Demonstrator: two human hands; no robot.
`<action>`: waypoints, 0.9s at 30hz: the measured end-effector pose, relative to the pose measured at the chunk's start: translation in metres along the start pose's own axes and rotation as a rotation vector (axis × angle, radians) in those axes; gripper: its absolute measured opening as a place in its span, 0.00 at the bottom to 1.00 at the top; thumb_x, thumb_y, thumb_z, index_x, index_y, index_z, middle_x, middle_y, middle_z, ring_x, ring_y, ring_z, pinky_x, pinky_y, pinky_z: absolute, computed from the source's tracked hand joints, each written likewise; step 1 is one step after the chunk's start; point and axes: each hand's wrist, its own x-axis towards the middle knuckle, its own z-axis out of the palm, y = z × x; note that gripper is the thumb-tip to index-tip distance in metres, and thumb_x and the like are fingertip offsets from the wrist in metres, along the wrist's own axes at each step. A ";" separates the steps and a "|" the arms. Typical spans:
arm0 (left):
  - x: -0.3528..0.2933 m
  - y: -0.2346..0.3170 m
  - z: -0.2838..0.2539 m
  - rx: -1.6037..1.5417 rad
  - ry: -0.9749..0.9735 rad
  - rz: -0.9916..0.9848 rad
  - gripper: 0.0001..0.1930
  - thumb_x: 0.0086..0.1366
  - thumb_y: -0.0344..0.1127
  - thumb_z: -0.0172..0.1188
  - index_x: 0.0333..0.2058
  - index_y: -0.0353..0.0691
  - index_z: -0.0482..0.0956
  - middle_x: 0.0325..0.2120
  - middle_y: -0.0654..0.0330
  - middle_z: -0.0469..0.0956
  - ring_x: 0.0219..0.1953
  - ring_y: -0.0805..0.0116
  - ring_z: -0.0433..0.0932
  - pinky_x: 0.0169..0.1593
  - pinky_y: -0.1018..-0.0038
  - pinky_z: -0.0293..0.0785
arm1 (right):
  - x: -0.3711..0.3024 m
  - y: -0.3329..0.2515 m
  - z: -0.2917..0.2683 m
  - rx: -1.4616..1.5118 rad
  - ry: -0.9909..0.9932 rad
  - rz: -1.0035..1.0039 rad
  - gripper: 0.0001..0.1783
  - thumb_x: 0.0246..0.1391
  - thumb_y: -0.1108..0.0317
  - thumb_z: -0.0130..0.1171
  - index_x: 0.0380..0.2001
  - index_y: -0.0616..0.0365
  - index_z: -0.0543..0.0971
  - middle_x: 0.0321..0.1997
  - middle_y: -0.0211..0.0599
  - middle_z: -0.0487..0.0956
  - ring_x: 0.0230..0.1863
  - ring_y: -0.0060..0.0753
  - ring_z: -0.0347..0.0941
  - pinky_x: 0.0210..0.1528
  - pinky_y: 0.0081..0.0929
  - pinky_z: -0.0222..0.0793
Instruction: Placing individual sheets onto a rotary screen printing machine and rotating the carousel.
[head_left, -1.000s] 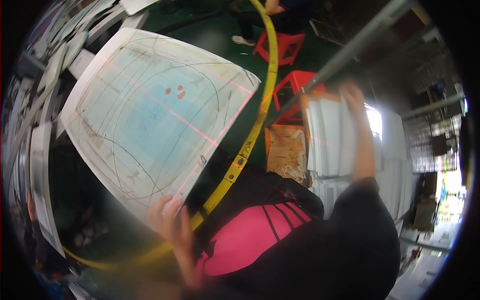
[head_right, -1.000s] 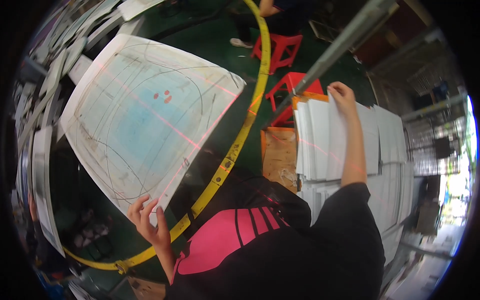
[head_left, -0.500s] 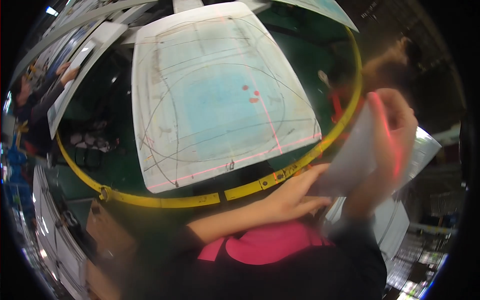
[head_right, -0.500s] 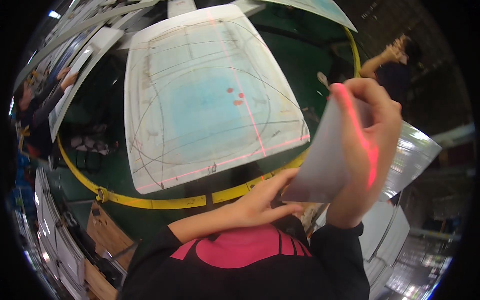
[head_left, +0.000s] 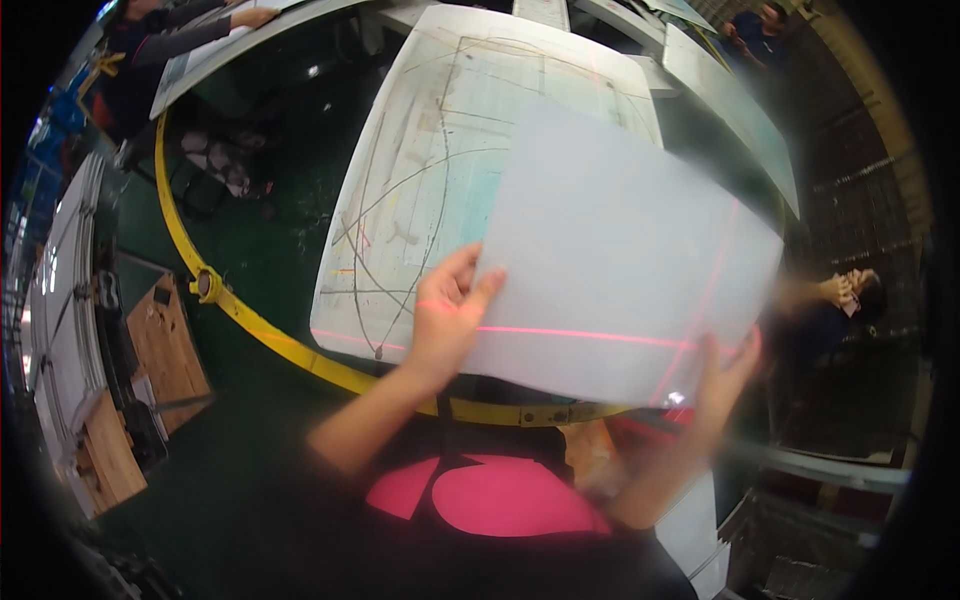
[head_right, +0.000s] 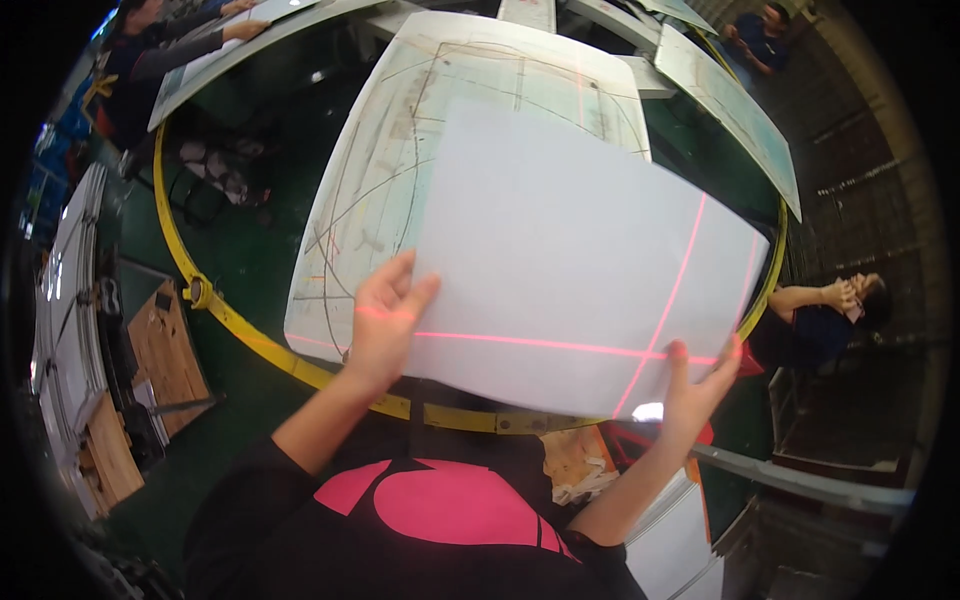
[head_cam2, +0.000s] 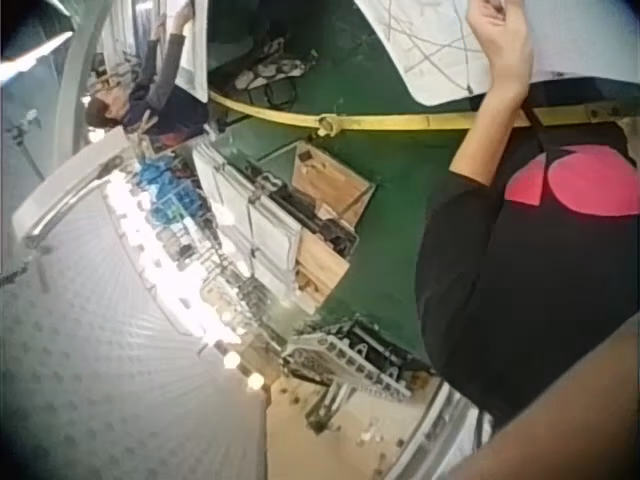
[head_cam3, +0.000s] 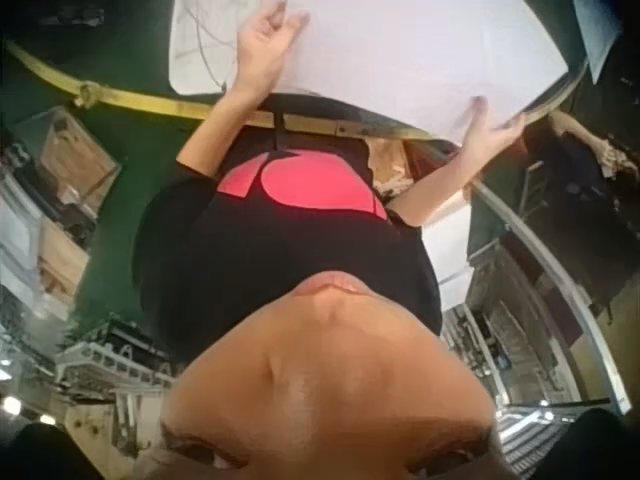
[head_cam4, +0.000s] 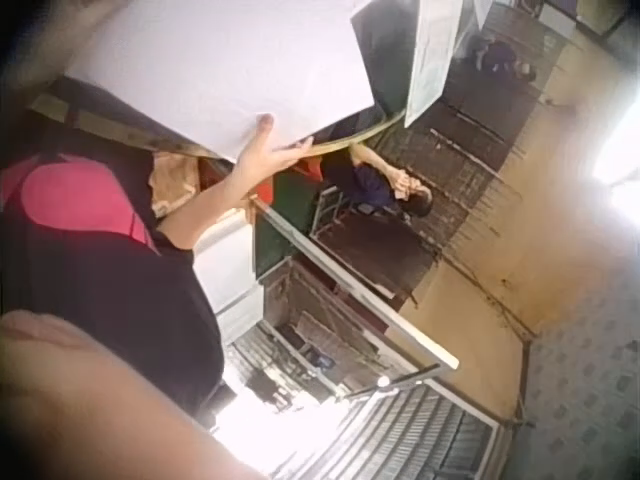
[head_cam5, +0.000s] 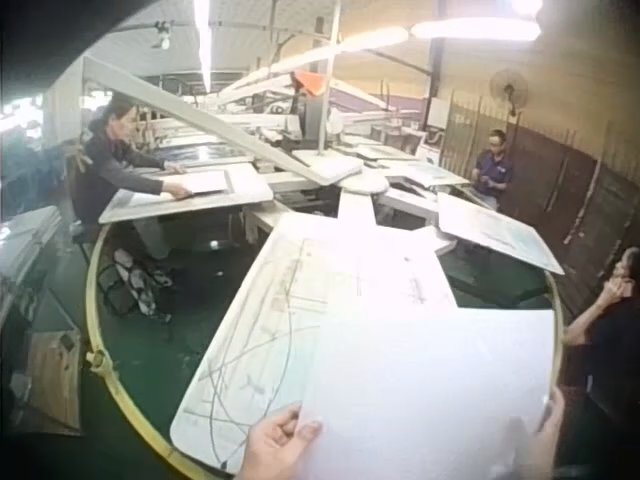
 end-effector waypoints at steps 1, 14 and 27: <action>0.010 0.001 -0.006 0.019 0.052 0.046 0.16 0.59 0.26 0.49 0.46 0.25 0.64 0.36 0.55 0.74 0.36 0.79 0.71 0.38 0.84 0.67 | 0.002 0.020 0.014 0.159 -0.053 0.041 0.40 0.39 0.61 0.65 0.52 0.68 0.57 0.53 0.50 0.61 0.54 0.39 0.58 0.55 0.32 0.52; 0.120 -0.043 -0.106 1.489 -0.003 0.367 0.37 0.43 0.56 0.61 0.50 0.39 0.66 0.52 0.46 0.55 0.58 0.49 0.43 0.56 0.52 0.41 | 0.000 0.018 0.163 -0.051 -0.227 0.083 0.39 0.34 0.53 0.66 0.44 0.71 0.64 0.42 0.53 0.71 0.45 0.45 0.68 0.48 0.33 0.60; 0.128 -0.035 -0.137 1.763 -0.260 0.395 0.44 0.34 0.65 0.60 0.52 0.50 0.66 0.56 0.63 0.57 0.61 0.55 0.40 0.56 0.44 0.23 | 0.010 0.044 0.182 -0.401 -0.213 -0.077 0.41 0.29 0.40 0.63 0.42 0.62 0.70 0.47 0.43 0.67 0.53 0.44 0.54 0.55 0.46 0.44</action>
